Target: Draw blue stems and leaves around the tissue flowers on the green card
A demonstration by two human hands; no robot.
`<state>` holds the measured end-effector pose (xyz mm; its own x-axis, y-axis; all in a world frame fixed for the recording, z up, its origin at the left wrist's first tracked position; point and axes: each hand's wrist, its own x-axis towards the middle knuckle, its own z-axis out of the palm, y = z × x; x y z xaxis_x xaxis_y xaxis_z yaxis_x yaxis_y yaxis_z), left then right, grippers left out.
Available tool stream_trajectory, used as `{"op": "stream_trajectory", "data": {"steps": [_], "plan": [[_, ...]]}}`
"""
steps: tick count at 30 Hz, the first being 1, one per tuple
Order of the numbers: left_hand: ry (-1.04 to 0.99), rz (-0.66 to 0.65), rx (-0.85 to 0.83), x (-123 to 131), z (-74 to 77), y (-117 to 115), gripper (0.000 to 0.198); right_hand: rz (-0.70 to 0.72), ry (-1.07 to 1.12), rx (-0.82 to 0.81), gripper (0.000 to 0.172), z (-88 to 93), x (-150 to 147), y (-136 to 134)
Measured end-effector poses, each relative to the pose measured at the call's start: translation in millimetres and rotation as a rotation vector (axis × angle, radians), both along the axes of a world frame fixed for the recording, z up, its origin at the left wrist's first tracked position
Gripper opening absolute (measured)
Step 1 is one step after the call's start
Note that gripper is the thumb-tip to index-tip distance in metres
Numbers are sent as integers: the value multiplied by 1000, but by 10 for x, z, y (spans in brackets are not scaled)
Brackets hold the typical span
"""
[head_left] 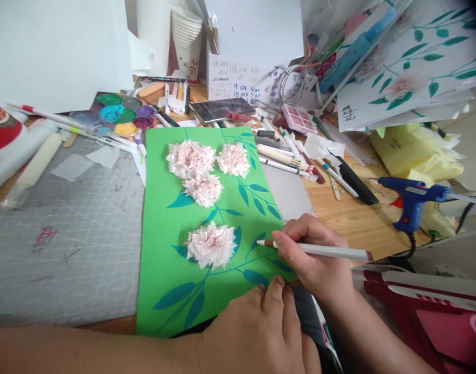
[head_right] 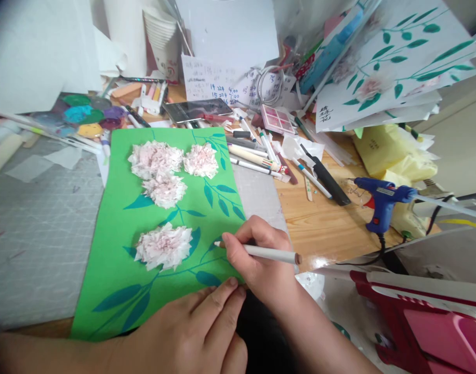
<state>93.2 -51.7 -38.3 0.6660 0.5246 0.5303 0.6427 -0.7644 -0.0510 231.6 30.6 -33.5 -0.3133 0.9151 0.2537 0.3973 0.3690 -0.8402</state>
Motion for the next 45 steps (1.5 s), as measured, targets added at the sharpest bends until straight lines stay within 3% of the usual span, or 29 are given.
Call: {"op": "stream_trajectory", "data": {"steps": [6,14,20,25,28,31,36,39,41,45], "plan": [[9,-23,-12,-3,-11,-21,11,26,120,-57,26,-26,25,-12],[-48,5,9,34,-24,-19,15,-50,77,-23,29,-27,14,-15],[-76,13,17,21,-1,-4,14,-85,409,-85,25,-58,6,-30],[-114,35,-45,35,-40,-104,24,-190,757,44,21,-53,-1,-29],[-172,69,-40,70,-147,-223,34,-267,769,81,18,-19,40,-44],[-131,42,-80,88,-195,-273,26,-288,746,113,15,-17,105,-82],[-24,-8,-127,63,-5,-129,19,-215,686,94,9,-98,218,-172],[14,13,-147,42,118,-78,20,-54,574,22,3,-119,237,-243],[29,25,-145,41,142,-117,21,54,506,-26,1,-102,208,-284],[47,-22,-131,73,89,-284,24,152,368,-54,16,-43,91,-319]]}}
